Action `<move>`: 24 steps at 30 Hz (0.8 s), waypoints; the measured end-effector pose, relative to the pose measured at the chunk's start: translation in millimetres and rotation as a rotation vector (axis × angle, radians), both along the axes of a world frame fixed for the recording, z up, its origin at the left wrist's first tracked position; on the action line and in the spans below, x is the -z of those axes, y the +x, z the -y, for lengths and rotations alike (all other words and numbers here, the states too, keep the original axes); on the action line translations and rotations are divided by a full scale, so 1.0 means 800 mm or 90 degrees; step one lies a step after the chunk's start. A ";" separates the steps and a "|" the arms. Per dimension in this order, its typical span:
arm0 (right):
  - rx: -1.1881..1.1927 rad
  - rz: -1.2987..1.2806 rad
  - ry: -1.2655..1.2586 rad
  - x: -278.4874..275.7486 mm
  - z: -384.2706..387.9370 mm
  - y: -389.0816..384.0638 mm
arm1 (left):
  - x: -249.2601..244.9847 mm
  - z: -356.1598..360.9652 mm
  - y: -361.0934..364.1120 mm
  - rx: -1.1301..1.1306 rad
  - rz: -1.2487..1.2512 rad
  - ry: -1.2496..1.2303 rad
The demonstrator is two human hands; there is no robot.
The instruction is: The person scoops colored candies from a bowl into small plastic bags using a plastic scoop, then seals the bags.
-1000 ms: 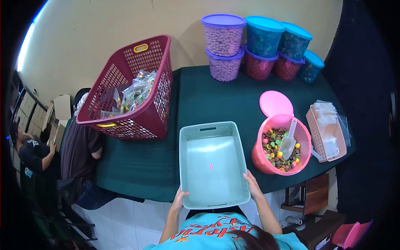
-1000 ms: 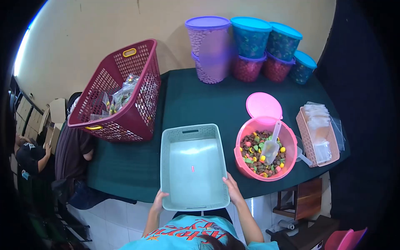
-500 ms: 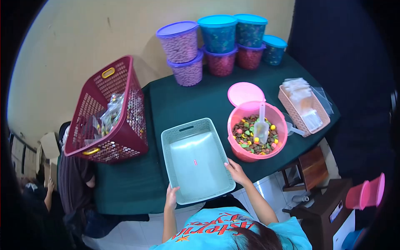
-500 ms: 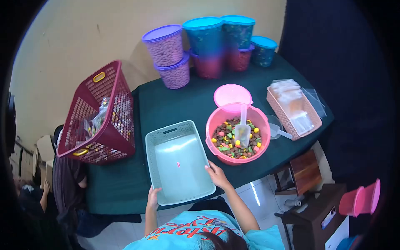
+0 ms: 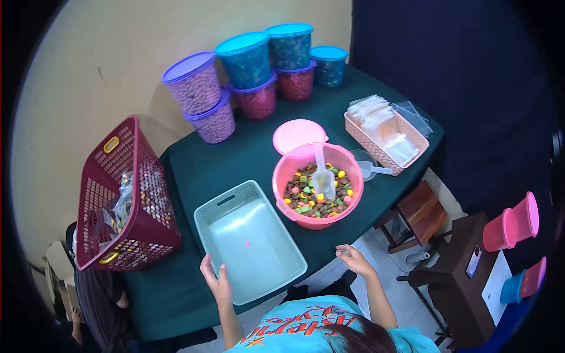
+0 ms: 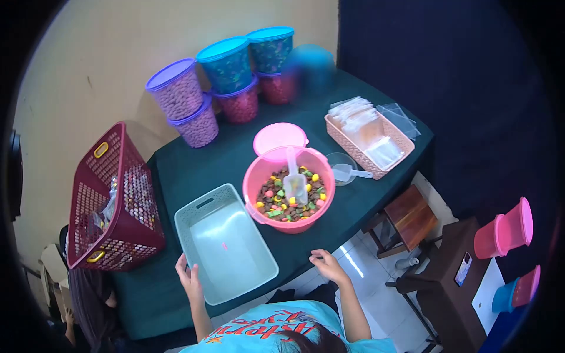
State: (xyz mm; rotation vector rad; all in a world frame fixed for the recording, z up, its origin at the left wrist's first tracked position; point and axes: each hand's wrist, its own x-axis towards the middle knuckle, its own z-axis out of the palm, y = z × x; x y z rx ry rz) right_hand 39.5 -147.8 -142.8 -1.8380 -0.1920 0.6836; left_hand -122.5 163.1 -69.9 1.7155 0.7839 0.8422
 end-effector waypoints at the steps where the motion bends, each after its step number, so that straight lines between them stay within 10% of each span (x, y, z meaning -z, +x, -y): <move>1: 0.001 -0.006 -0.007 -0.001 0.009 0.003 | -0.017 0.008 0.008 0.039 -0.019 -0.047; 12: 0.024 0.083 -0.109 -0.022 0.181 0.068 | -0.068 0.214 0.170 0.884 -0.164 -0.096; 24: 0.049 0.216 0.010 -0.073 0.274 0.207 | -0.051 0.363 0.331 0.830 -0.135 -0.070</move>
